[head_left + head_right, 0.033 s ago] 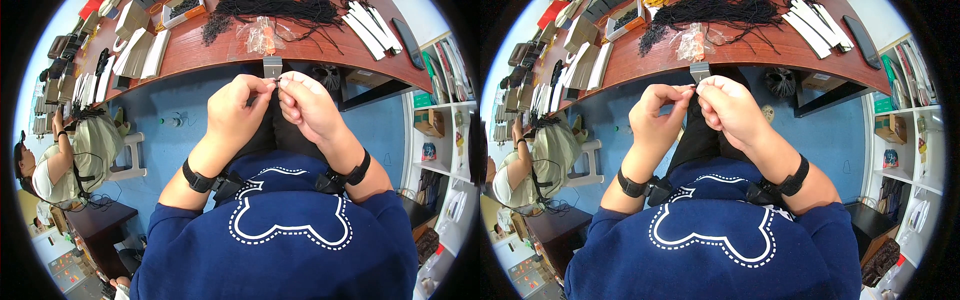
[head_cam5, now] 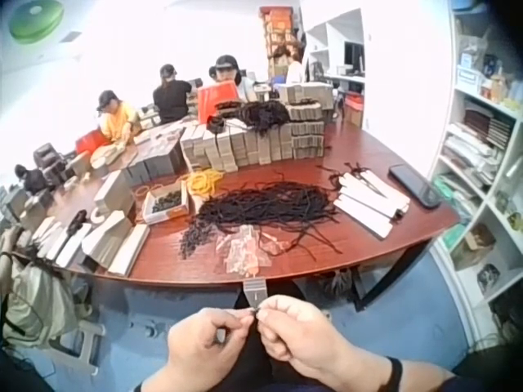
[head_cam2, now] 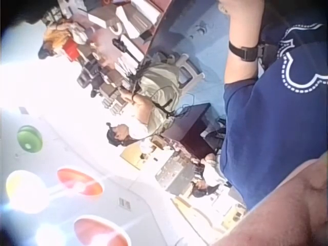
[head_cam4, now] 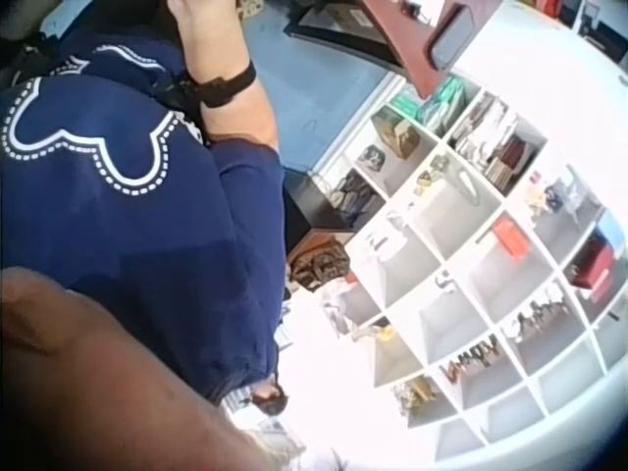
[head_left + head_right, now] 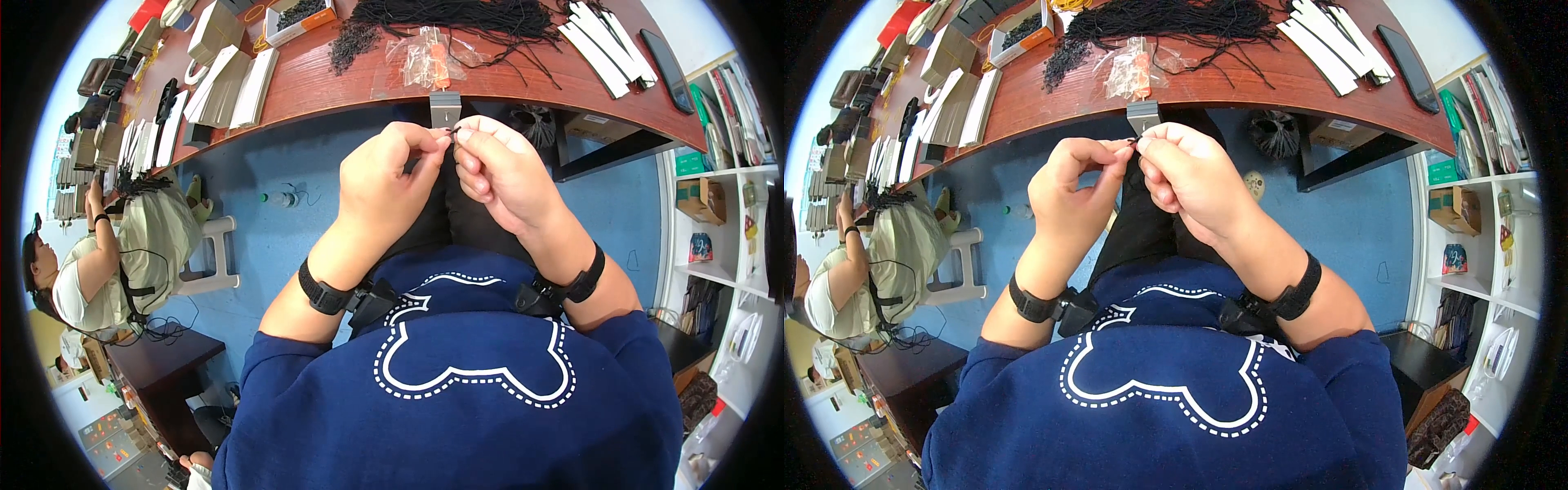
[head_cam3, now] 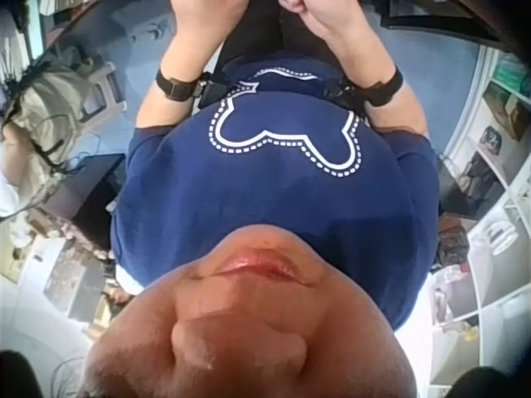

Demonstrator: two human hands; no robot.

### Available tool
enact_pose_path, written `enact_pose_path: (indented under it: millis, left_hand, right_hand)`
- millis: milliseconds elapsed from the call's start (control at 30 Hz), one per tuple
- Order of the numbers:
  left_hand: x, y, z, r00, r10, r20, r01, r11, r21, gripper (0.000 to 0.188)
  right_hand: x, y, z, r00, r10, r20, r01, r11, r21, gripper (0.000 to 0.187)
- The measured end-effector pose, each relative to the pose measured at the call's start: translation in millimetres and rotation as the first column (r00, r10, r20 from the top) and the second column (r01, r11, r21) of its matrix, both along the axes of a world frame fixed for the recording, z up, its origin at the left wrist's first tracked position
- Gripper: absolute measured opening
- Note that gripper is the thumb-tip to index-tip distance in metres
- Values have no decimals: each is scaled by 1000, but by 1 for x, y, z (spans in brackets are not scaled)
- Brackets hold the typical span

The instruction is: Assembling or knotting small black cords with white paper tags in a production environment.

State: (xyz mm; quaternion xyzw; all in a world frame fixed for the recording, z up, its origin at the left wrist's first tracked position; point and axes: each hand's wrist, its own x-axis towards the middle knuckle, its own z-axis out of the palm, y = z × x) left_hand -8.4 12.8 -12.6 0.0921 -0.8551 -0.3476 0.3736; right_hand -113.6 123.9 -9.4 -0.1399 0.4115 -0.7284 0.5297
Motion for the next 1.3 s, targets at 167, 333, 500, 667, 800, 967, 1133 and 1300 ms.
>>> enact_pose_path:
  millis: [167, 333, 500, 667, 800, 967, 1133, 1300]
  left_hand:
    - [0, 0, 0, 1000, 23, -9, -24, 997, -67, 15]
    - [1, 0, 0, 1000, 26, -17, -28, 995, -99, 16]
    - [0, 0, -1, 999, 31, -20, -32, 996, -84, 17]
    - [-3, 1, -2, 992, 53, -114, -62, 995, -77, 16]
    - [-1, 0, 0, 992, 69, -101, -77, 994, -74, 16]
    - [1, 1, -1, 1000, 23, -20, -25, 994, -110, 16]
    - [-5, -1, -3, 990, 56, -127, -70, 992, -109, 16]
    - [-1, -2, 1, 991, 56, -119, -75, 984, -161, 17]
  right_hand:
    - [2, 0, -2, 1000, -24, -8, 24, 1000, -4, 10]
    - [3, 0, -3, 999, -21, -32, 22, 1000, 11, 10]
    - [3, 0, -3, 998, -2, -55, 5, 999, 46, 9]
    - [4, 1, -2, 1000, -8, -22, 9, 999, 41, 9]
    - [3, 1, -1, 1000, 2, -2, -2, 999, 51, 9]
    - [2, 2, -1, 999, 22, 43, -22, 1000, 10, 12]
    - [1, 1, -1, 997, 19, 77, -16, 999, -33, 11]
    - [2, 1, 0, 999, 24, 23, -24, 999, -37, 12]
